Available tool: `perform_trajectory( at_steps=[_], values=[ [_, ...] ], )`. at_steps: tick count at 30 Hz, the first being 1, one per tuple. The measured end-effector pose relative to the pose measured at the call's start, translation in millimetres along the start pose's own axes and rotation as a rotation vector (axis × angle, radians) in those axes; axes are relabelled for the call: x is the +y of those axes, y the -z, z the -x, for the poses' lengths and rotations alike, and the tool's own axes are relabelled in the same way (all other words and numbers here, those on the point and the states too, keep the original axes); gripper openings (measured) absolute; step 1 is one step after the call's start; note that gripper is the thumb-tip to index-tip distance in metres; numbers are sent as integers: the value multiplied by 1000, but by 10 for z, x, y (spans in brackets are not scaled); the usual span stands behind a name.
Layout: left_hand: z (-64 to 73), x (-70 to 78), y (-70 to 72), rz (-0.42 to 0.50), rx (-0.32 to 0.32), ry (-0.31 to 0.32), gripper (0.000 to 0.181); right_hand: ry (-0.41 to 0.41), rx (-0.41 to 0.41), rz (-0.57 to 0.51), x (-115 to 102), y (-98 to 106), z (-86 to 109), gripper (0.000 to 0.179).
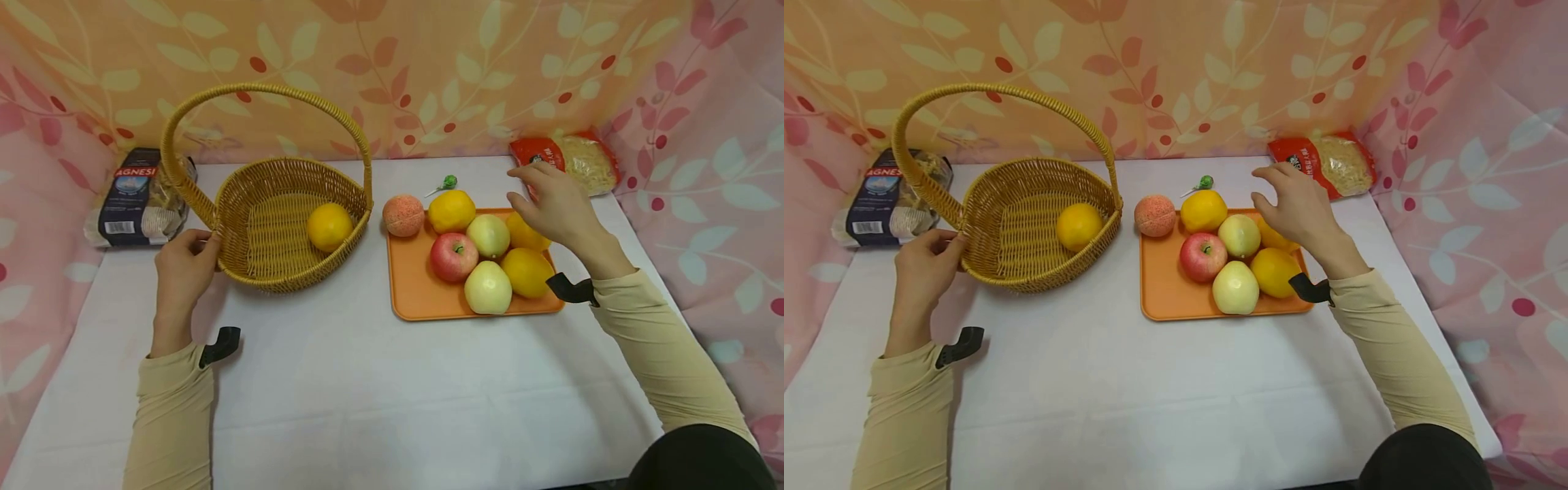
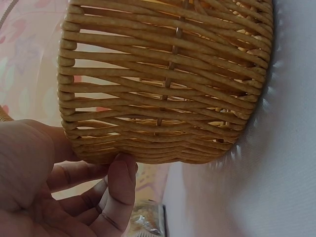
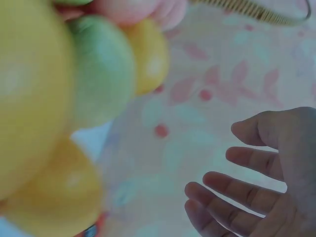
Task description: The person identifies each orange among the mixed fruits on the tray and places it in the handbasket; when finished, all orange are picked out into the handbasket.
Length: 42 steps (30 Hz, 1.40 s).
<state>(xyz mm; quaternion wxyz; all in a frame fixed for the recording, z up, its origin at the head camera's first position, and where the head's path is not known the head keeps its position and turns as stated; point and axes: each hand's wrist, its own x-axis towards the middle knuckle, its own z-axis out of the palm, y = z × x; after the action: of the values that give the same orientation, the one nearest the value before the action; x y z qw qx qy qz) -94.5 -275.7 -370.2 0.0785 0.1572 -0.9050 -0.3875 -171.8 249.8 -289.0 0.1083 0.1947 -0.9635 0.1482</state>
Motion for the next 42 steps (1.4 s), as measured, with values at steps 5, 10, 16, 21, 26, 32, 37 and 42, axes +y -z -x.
perform_trajectory(
  at_steps=[5, 10, 16, 21, 26, 32, 37, 42],
  values=[
    [-2, -4, -3, 3, -1, 3, 43, -111, -87, 5, 298, -51, 95, 46],
    [-7, -16, -8, 9, -9, 6, 44, -228, -212, -12, 522, -104, 167, 59],
    [-4, -18, -4, 1, -13, 15, 44, -319, -394, -43, 652, -174, 198, 80],
    [-6, -25, -19, 7, -8, 0, 43, -313, -469, -56, 695, -274, 194, 81],
    [-5, -10, -23, 8, 15, -4, 40, -293, -506, -66, 698, -334, 197, 77],
    [-11, 6, -22, -1, 27, 0, 39, -305, -522, -62, 692, -343, 190, 77],
    [-13, 5, -12, 6, 24, -5, 39, -328, -552, -56, 688, -333, 171, 80],
    [-9, 0, -8, -3, 25, -3, 39, -326, -554, -52, 681, -336, 160, 78]
  ],
)
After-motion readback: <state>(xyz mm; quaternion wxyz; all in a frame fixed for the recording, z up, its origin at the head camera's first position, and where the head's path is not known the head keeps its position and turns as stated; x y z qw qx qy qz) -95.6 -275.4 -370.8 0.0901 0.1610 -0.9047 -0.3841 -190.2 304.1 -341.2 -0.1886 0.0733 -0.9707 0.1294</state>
